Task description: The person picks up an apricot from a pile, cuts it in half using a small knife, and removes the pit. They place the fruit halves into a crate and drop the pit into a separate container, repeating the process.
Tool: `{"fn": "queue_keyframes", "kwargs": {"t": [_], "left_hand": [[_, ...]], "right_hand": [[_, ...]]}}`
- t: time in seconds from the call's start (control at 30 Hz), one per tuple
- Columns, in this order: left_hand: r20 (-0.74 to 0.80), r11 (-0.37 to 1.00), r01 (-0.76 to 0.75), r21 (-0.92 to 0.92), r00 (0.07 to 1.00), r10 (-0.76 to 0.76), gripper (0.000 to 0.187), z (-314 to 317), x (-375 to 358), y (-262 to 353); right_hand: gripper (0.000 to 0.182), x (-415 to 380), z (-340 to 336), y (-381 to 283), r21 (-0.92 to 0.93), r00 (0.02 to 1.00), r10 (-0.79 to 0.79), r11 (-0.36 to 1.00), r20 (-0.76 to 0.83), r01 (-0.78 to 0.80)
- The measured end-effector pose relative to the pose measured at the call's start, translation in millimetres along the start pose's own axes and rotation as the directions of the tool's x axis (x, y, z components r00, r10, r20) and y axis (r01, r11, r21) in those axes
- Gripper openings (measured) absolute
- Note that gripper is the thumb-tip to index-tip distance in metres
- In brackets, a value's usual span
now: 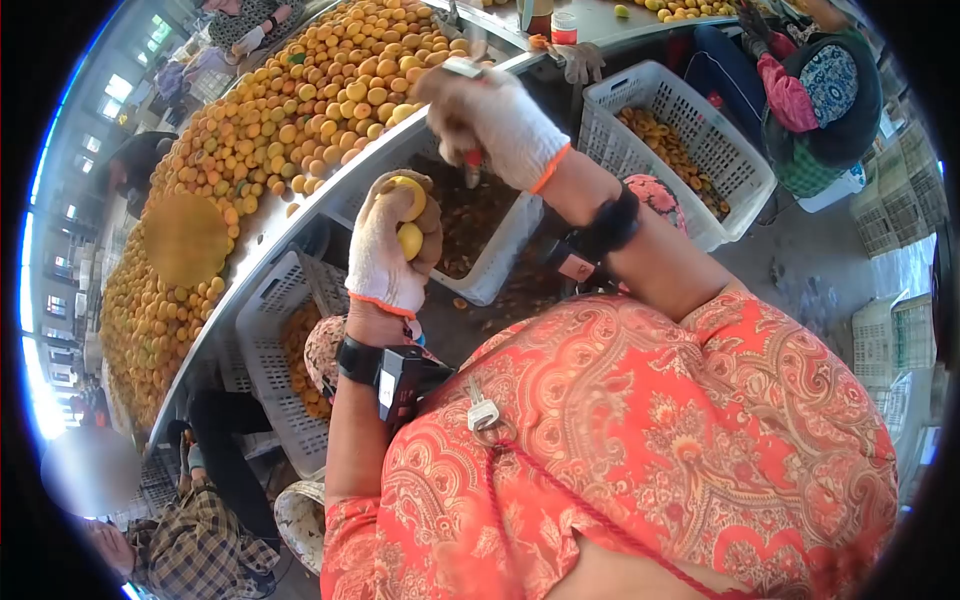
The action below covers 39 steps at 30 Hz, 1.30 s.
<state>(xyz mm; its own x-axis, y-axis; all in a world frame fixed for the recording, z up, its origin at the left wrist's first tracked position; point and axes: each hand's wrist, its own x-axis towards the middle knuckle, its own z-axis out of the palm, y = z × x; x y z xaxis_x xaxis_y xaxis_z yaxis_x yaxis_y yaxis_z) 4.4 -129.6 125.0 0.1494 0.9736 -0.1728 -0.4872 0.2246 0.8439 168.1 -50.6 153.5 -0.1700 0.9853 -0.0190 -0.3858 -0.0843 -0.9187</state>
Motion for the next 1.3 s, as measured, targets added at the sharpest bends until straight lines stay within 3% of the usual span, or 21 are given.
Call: {"fn": "queue_keyframes", "kwargs": {"t": [0.03,0.07,0.1,0.13,0.17,0.2,0.23,0.27,0.3,0.33,0.37,0.4,0.5,0.63,0.7,0.9,0.97,1.03,1.13,1.17,1.3], "left_hand": [[-0.011,1.0,0.028,0.006,1.0,-0.028,0.016,-3,1,1],[0.029,0.999,0.034,-0.023,0.999,-0.034,0.016,-6,1,2],[0.03,0.999,0.035,-0.022,0.999,-0.035,0.016,-1,1,1],[-0.162,0.999,0.031,0.033,0.986,-0.025,0.02,9,0,0],[-0.352,0.995,0.029,0.091,0.936,0.005,0.024,14,-1,3],[-0.262,0.994,0.102,0.024,0.96,-0.092,0.029,-8,3,1],[0.255,0.836,-0.435,0.333,0.896,0.365,0.047,-43,-1,-21],[0.467,0.502,-0.67,0.547,0.742,0.48,0.057,-73,-2,-32],[0.679,0.066,-0.771,0.633,0.594,0.43,0.069,-91,-6,-34],[0.601,0.259,-0.715,0.649,0.691,0.401,0.067,-63,-26,-16],[0.223,0.77,-0.21,0.603,0.971,0.09,0.049,-34,-15,-5],[0.065,0.967,0.088,0.238,0.992,-0.106,0.03,1,-23,18],[0.079,0.95,-0.003,0.312,0.997,-0.023,0.027,5,-19,20],[0.142,0.983,0.019,0.183,0.989,-0.045,0.027,-1,-34,24],[0.179,0.998,0.049,0.034,0.982,-0.055,0.027,-4,-38,22],[0.152,0.998,0.05,0.04,0.987,-0.055,0.021,-15,-49,32],[-0.083,0.979,-0.046,0.197,0.995,0.063,0.024,-10,-59,42],[-0.099,0.916,-0.045,0.4,0.991,0.092,0.025,-29,-70,63],[-0.287,0.87,-0.023,0.493,0.939,0.188,0.027,-68,-85,75],[-0.353,0.856,0.013,0.516,0.914,0.199,0.028,-95,-91,80],[-0.635,0.709,0.304,0.636,0.729,0.257,0.024,-202,-122,104]], "right_hand": [[0.011,-2,-2,4,0.0,1.0,0.0,1.0,-0.003,0.0],[0.026,-7,-4,10,-0.325,0.965,-0.145,0.922,0.218,0.212],[0.043,-14,-4,13,-0.552,0.866,-0.193,0.702,0.461,0.45],[0.044,-28,1,4,-0.646,0.876,-0.079,0.645,0.475,0.409],[0.045,-27,-2,12,-0.618,0.783,-0.198,0.514,0.589,0.595],[0.044,-25,-4,24,-0.588,0.758,-0.243,0.506,0.605,0.631],[0.043,-27,-5,25,-0.484,0.749,-0.24,0.635,0.618,0.603],[0.036,-28,-2,27,-0.504,0.802,-0.195,0.688,0.565,0.523],[0.035,-29,2,22,-0.509,0.809,-0.183,0.695,0.558,0.508],[0.032,-34,7,17,-0.504,0.819,-0.158,0.719,0.551,0.478],[0.028,-29,7,17,-0.534,0.795,-0.169,0.659,0.582,0.53],[0.027,-29,11,13,-0.548,0.784,-0.158,0.632,0.601,0.548],[0.025,-32,16,14,-0.536,0.762,-0.259,0.579,0.594,0.614],[0.025,-40,25,16,-0.544,0.698,-0.385,0.442,0.604,0.714],[0.025,-43,27,17,-0.533,0.688,-0.414,0.438,0.596,0.724],[0.025,-34,21,36,-0.534,0.684,-0.531,0.432,0.5,0.726],[0.024,-26,11,37,-0.619,0.775,-0.447,0.47,0.447,0.629],[0.02,-17,6,40,-0.659,0.795,-0.448,0.458,0.408,0.596],[0.024,-2,-14,49,-0.904,0.911,-0.199,0.161,0.362,0.395],[0.03,1,-22,49,-0.918,0.937,-0.1,0.19,0.335,0.349],[0.031,18,-48,71,-0.876,0.953,-0.167,0.38,0.251,0.297]]}}
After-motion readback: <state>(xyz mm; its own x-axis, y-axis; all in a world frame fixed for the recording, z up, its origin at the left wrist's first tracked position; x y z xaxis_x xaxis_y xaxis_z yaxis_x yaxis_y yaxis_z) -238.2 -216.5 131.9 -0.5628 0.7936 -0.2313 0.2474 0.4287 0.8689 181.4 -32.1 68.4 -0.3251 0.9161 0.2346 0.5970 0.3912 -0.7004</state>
